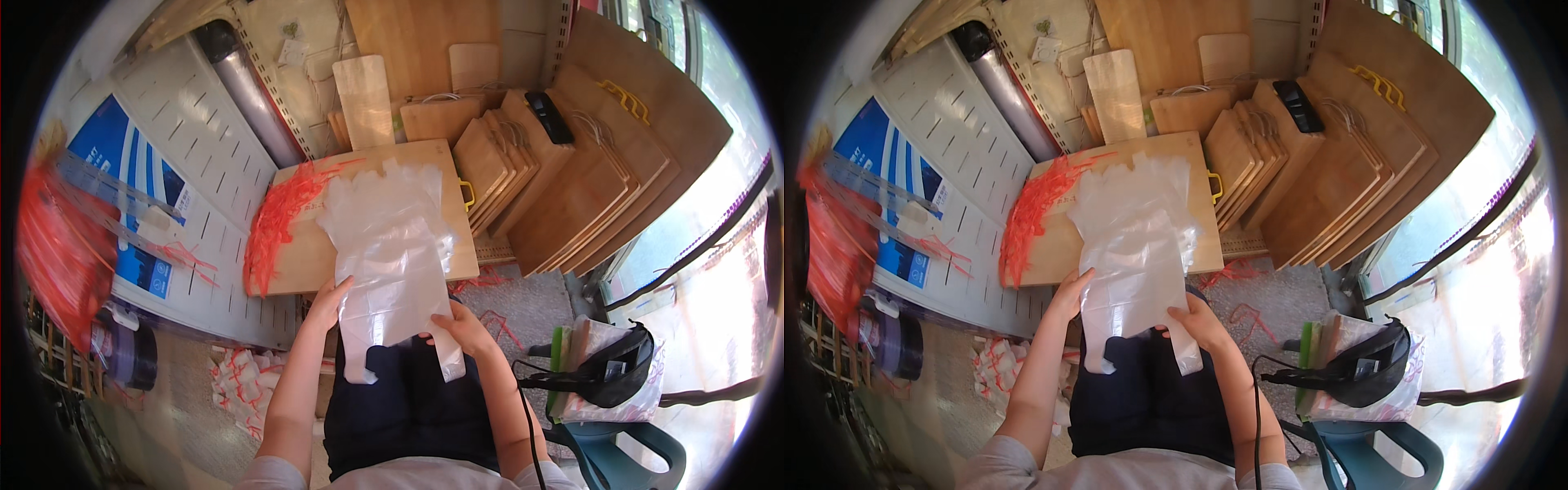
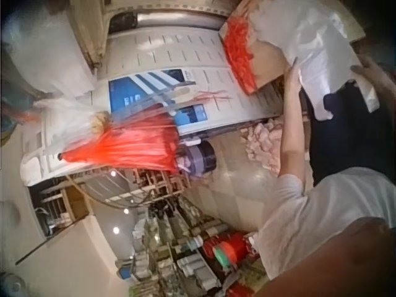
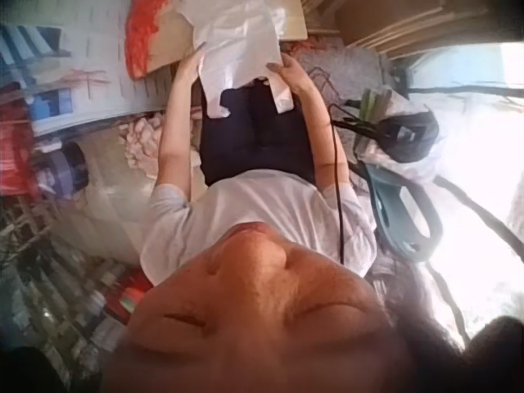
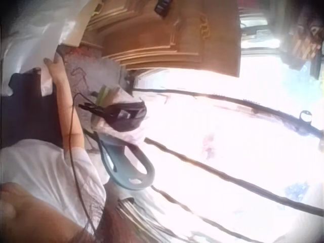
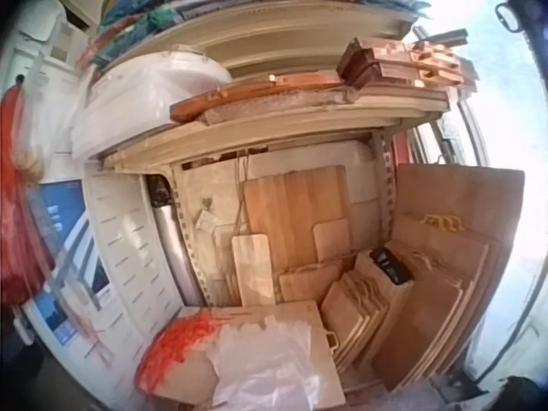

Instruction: The person takes plastic bags from a stack, folds them into bundles, and ties each bundle with a plastic ribbon by hand.

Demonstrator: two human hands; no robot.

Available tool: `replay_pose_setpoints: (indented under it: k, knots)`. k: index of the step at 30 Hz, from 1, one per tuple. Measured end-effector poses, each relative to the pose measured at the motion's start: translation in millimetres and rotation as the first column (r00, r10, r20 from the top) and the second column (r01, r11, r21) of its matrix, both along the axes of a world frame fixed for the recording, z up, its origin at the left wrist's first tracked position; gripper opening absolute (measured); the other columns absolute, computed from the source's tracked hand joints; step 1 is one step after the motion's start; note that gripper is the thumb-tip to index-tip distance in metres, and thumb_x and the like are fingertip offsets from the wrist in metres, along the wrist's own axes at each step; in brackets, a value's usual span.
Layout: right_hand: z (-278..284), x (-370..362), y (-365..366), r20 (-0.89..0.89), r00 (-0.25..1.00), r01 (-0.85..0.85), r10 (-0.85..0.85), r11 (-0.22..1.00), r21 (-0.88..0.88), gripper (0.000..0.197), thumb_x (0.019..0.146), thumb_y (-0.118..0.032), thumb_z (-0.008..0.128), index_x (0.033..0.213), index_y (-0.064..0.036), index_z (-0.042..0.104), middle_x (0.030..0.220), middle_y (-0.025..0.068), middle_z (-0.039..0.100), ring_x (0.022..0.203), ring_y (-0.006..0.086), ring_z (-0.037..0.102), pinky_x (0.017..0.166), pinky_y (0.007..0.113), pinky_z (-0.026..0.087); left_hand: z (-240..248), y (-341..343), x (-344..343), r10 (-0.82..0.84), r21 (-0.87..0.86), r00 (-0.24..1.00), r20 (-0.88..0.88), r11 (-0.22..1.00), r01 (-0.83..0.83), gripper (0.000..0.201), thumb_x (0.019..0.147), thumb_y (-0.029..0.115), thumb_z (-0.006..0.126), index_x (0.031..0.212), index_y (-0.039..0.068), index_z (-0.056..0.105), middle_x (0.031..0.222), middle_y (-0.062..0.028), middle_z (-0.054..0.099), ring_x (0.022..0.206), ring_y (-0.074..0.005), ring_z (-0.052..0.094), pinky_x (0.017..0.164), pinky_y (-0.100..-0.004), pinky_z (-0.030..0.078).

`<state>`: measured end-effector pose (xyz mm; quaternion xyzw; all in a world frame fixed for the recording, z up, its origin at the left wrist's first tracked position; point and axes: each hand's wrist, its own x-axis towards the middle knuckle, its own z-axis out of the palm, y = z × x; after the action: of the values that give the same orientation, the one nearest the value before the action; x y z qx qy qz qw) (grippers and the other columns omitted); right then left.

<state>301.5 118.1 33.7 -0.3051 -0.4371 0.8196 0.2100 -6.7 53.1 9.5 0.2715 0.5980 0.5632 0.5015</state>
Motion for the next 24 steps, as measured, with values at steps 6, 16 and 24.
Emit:
replay_pose_setpoints:
  k: [6, 16, 24]
  knots:
    - [-1, 9, -10, 0.044, 0.992, 0.119, -0.119, 0.993, 0.023, 0.034, 0.093, -0.008, 0.051, 0.123, 0.0055, 0.045, 0.099, 0.0156, 0.063, 0.079, 0.0200, 0.066, 0.065, 0.031, 0.057, 43, -83, 47, 0.009, -0.235, 0.984, 0.177, 0.971, 0.033, 0.064, 0.092, 0.026, 0.061, 0.141, 0.003, 0.027, 0.111, -0.0104, 0.060, 0.098, -0.0194, 0.061, 0.081, -0.0363, 0.053]
    - [24, 33, -52, 0.215, 0.953, 0.133, -0.215, 0.931, 0.340, 0.059, 0.089, 0.001, 0.053, 0.142, -0.0044, 0.027, 0.087, 0.0125, 0.063, 0.067, 0.0167, 0.064, 0.059, 0.030, 0.056, 40, -161, 114, 0.044, -0.095, 0.998, 0.044, 0.995, -0.040, 0.079, 0.085, -0.001, 0.061, 0.148, 0.018, 0.018, 0.092, -0.0090, 0.062, 0.081, -0.0118, 0.061, 0.068, -0.0274, 0.052]
    - [31, 40, -52, 0.209, 0.978, -0.048, 0.001, 0.974, 0.222, 0.054, 0.090, 0.001, 0.054, 0.139, -0.0084, 0.032, 0.079, 0.0099, 0.064, 0.066, 0.0165, 0.065, 0.059, 0.029, 0.054, 87, -113, 109, 0.007, 0.064, 0.813, 0.582, 0.996, -0.055, 0.047, 0.099, 0.015, 0.045, 0.144, 0.016, 0.030, 0.121, -0.0124, 0.056, 0.100, -0.0232, 0.063, 0.086, -0.0382, 0.052]
